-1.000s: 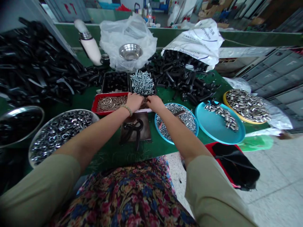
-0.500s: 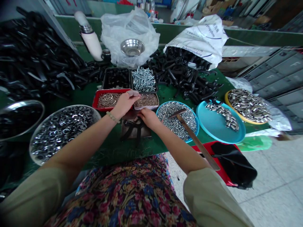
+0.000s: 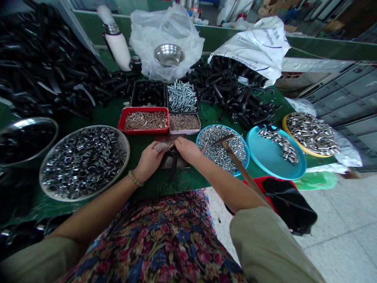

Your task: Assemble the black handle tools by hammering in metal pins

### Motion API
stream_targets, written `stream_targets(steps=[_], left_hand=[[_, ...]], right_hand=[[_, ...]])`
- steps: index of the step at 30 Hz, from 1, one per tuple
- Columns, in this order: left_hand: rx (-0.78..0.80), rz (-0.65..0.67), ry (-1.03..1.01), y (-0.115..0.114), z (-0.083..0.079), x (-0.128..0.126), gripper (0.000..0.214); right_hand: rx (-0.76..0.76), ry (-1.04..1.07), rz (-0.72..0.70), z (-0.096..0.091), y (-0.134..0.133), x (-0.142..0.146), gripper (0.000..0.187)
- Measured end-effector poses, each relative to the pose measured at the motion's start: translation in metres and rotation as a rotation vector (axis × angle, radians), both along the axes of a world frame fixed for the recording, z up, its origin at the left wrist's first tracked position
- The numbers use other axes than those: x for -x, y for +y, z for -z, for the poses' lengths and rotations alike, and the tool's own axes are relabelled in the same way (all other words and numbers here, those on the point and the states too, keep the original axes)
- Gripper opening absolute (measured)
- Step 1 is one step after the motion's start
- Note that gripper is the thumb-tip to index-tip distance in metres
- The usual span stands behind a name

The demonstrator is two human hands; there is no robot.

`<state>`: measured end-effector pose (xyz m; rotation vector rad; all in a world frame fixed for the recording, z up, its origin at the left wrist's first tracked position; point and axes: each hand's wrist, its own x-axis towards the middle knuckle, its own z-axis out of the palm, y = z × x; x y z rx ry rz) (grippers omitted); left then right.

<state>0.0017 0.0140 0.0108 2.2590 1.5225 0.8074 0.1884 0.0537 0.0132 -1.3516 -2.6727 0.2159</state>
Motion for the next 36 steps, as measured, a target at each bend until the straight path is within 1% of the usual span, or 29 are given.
stream_targets(steps=[2, 5, 7, 9, 11, 13, 15, 17, 18, 20, 22, 23, 25, 26, 28, 29, 31, 32, 34, 36], left_hand=[[-0.029, 0.008, 0.131, 0.0, -0.001, -0.002, 0.024], [-0.056, 0.009, 0.274, 0.0, -0.004, -0.005, 0.027], [-0.065, 0.008, 0.335, -0.001, -0.005, -0.006, 0.029], [-0.076, 0.017, 0.378, -0.003, -0.007, -0.007, 0.03], [-0.087, 0.043, 0.417, -0.005, -0.008, -0.007, 0.028], [-0.094, 0.075, 0.45, -0.007, -0.008, -0.006, 0.025], [-0.093, 0.1, 0.477, -0.008, -0.008, -0.005, 0.023], [-0.092, 0.116, 0.498, -0.009, -0.008, -0.004, 0.023], [-0.092, 0.125, 0.507, -0.009, -0.009, -0.005, 0.023], [-0.09, 0.141, 0.524, -0.008, -0.009, -0.005, 0.023], [-0.077, 0.149, 0.539, -0.008, -0.011, -0.005, 0.023], [-0.07, 0.152, 0.542, -0.009, -0.013, -0.005, 0.023], [-0.062, 0.166, 0.54, -0.01, -0.016, -0.003, 0.022], [-0.06, 0.175, 0.532, -0.011, -0.017, -0.002, 0.022], [-0.045, 0.182, 0.504, -0.014, -0.019, 0.001, 0.022], [-0.028, 0.18, 0.489, -0.015, -0.02, 0.002, 0.022], [0.017, 0.171, 0.462, -0.017, -0.019, 0.003, 0.022], [0.039, 0.167, 0.453, -0.018, -0.019, 0.003, 0.022], [0.07, 0.157, 0.442, -0.019, -0.017, 0.002, 0.022], [0.08, 0.144, 0.428, -0.018, -0.016, 0.002, 0.021]], right_hand=[[0.011, 0.029, -0.011, 0.0, -0.002, -0.002, 0.026], [0.071, 0.157, 0.007, -0.003, -0.001, -0.006, 0.03], [0.153, 0.276, 0.044, -0.007, 0.001, -0.012, 0.031], [0.186, 0.388, 0.108, -0.011, 0.0, -0.023, 0.032], [0.122, 0.453, 0.176, -0.017, -0.005, -0.037, 0.034], [0.028, 0.446, 0.206, -0.021, -0.013, -0.056, 0.033], [-0.05, 0.368, 0.21, -0.024, -0.023, -0.077, 0.032], [-0.124, 0.228, 0.262, -0.027, -0.032, -0.099, 0.033], [-0.159, 0.138, 0.321, -0.027, -0.037, -0.109, 0.034], [-0.201, -0.06, 0.485, -0.028, -0.046, -0.13, 0.033], [-0.174, -0.238, 0.634, -0.026, -0.055, -0.147, 0.032], [-0.138, -0.302, 0.683, -0.024, -0.059, -0.155, 0.031], [-0.053, -0.38, 0.724, -0.021, -0.067, -0.164, 0.03], [-0.022, -0.398, 0.732, -0.021, -0.07, -0.165, 0.03], [-0.013, -0.389, 0.754, -0.022, -0.075, -0.16, 0.031], [-0.024, -0.353, 0.764, -0.024, -0.078, -0.153, 0.034], [-0.024, -0.2, 0.762, -0.031, -0.081, -0.13, 0.039], [0.004, -0.097, 0.735, -0.037, -0.082, -0.116, 0.041], [0.112, 0.09, 0.623, -0.048, -0.082, -0.084, 0.042], [0.196, 0.202, 0.496, -0.057, -0.079, -0.056, 0.042]])
